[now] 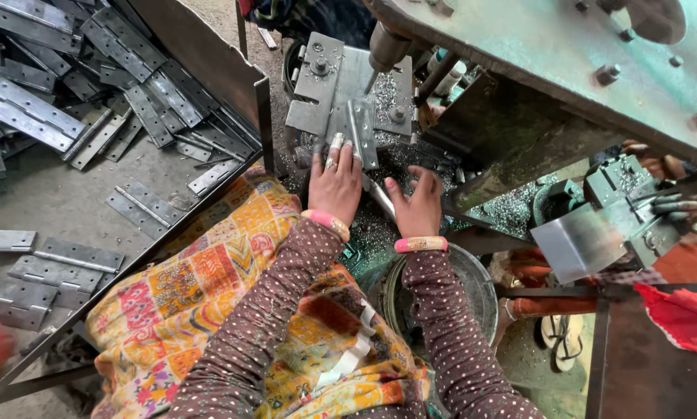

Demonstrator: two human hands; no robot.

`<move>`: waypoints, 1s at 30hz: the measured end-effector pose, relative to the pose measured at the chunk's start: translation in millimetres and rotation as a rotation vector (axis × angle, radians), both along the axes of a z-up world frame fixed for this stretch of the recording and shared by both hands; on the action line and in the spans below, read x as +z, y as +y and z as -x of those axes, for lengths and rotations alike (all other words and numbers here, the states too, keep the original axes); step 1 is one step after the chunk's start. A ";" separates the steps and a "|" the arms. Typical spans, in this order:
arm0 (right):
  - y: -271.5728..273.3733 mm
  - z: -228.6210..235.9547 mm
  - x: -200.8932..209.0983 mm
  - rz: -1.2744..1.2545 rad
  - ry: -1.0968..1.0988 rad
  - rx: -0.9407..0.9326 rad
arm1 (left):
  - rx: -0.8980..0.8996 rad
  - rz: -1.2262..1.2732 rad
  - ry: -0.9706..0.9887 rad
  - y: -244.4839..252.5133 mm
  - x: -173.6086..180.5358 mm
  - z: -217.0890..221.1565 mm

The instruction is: The person operates a drill press to drill holes into metal hinges. They pick up a hinge from a pile, place it under the drill bit, activate the machine, and then remove the processed hinge to place it back in the pile.

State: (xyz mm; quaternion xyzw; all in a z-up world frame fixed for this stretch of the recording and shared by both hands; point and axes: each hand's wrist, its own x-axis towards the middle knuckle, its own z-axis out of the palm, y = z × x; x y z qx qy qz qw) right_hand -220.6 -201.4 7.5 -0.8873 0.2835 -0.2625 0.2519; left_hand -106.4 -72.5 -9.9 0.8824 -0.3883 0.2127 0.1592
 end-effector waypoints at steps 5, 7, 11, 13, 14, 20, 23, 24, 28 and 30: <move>4.9 3.0 0.1 0.013 -0.235 0.021 | -0.194 0.151 -0.111 10.8 -3.3 -11.6; 7.0 3.7 -0.1 -0.068 -0.285 0.001 | -0.281 0.263 -0.028 4.4 5.4 -15.5; 1.6 4.3 -7.3 0.212 -0.257 -0.023 | -0.308 0.491 -0.112 -27.9 16.7 -27.8; 1.0 5.8 -9.6 0.166 -0.235 -0.019 | -0.215 0.443 -0.251 -44.6 20.6 -41.1; 0.8 5.7 -9.2 0.099 -0.231 -0.015 | -0.140 0.360 -0.296 -51.6 22.2 -48.1; 4.5 4.2 -0.1 -0.059 -0.215 0.021 | 0.047 -0.293 -0.024 -46.6 -5.5 -77.8; 7.4 5.2 1.8 -0.040 -0.177 0.017 | 0.179 -0.148 0.009 -27.9 -1.3 -95.7; 7.9 4.8 2.9 -0.044 -0.167 0.021 | 0.241 -0.084 0.046 -18.9 7.2 -101.2; 8.9 4.9 5.6 -0.057 -0.134 0.017 | 0.123 -0.312 0.255 2.2 35.2 -97.7; 8.7 4.4 6.4 -0.064 -0.129 0.023 | 0.050 -0.404 0.267 0.5 27.7 -75.5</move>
